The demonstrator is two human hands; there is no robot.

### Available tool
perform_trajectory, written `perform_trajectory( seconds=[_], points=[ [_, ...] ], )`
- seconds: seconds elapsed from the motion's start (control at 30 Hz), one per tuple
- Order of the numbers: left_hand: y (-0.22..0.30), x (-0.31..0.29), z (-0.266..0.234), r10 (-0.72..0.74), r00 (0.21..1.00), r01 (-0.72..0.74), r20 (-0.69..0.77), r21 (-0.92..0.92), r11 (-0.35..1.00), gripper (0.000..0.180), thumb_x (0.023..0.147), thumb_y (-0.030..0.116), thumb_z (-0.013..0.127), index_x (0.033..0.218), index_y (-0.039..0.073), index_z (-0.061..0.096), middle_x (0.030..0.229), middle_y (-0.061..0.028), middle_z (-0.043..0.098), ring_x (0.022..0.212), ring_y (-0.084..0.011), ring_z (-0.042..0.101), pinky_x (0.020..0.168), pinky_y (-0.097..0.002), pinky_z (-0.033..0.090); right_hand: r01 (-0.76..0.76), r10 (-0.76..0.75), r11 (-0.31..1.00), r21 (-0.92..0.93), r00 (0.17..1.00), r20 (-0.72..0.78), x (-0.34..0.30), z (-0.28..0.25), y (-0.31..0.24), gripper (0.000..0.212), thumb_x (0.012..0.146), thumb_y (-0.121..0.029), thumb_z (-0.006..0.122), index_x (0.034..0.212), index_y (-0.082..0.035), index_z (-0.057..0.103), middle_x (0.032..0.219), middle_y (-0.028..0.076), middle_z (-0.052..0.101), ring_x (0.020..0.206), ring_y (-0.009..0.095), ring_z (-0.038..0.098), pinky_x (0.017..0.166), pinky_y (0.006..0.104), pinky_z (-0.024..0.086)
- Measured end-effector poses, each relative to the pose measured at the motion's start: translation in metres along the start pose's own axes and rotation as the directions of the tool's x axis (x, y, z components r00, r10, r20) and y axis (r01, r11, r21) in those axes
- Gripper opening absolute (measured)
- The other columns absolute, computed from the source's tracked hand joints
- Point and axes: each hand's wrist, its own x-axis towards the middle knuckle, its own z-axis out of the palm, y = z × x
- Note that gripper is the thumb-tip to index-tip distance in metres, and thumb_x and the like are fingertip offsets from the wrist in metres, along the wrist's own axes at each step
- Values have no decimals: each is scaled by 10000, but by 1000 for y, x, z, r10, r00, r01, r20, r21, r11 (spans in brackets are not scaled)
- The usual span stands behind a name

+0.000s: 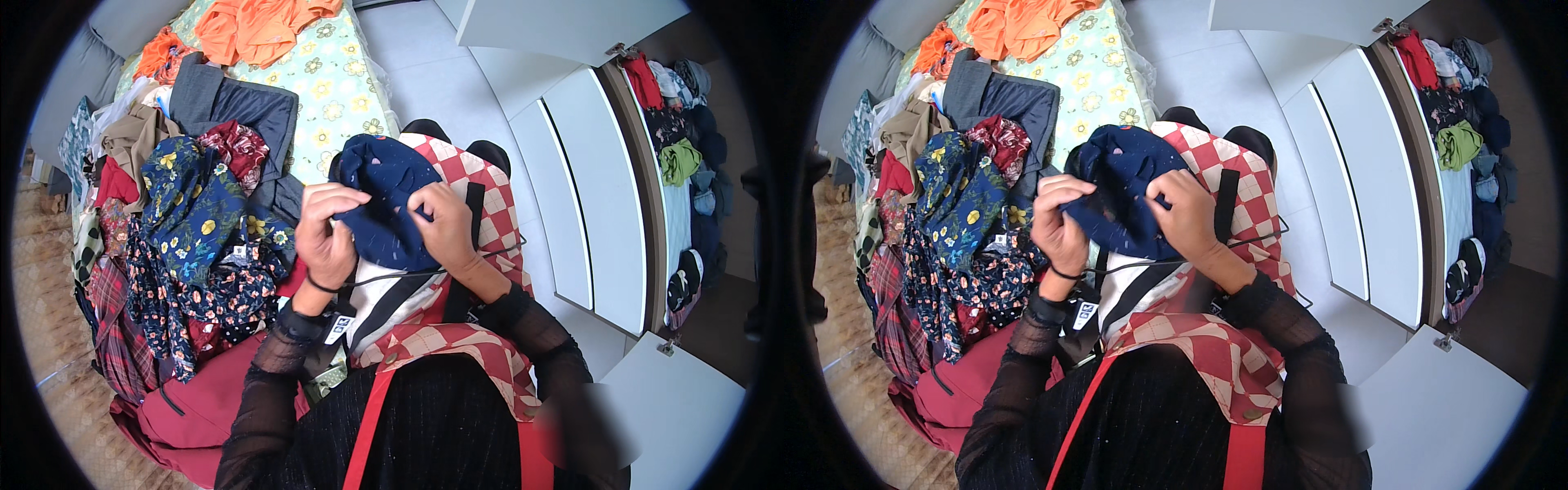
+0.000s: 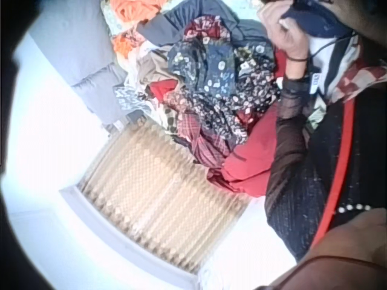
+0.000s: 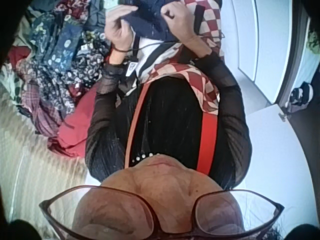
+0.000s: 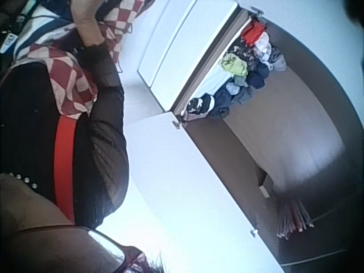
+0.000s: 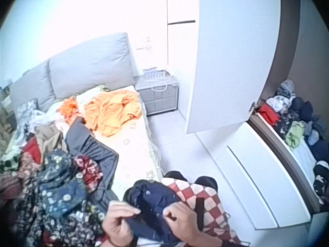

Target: The person folds several garments on a bed, including a dark blue shirt with a space pattern, a blue floral dress, and a red floral dress. Each item is smoothed, folded into a compact rectangle, and placed into an open white wardrobe.

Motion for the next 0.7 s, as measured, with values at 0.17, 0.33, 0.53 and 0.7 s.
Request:
perform_trajectory(
  seconds=[0.17,0.33,0.53,0.7],
  points=[
    [14,33,-17,34,993,-41,114,58,997,211,744,-100,539,894,33,606,878,-105,669,836,-259,605,788,-342,474,320,-320,947,20,942,100,-1,5,-13,107,675,-63,663,771,-40,622,788,68,606,743,274,566,702,376,457],
    [-10,62,35,9,917,-28,398,42,999,97,789,49,617,882,44,642,836,-114,612,825,-298,577,746,-358,464,490,-456,871,-28,829,324,-10,4,-4,191,640,-100,602,790,12,640,876,149,635,847,315,586,844,452,433],
    [-86,68,98,-208,591,179,779,125,976,176,838,206,628,931,61,663,861,-156,656,837,-360,608,749,-405,483,273,-322,947,172,821,471,-2,-25,3,259,685,-164,629,877,8,597,938,182,594,926,344,534,879,444,411],
    [-114,58,111,-500,535,386,681,330,862,270,871,280,617,987,40,662,911,-190,675,874,-355,638,800,-394,493,-186,108,956,226,942,318,-6,-32,-9,392,726,-288,790,760,-16,510,774,75,515,764,177,493,669,311,407]
  ],
)
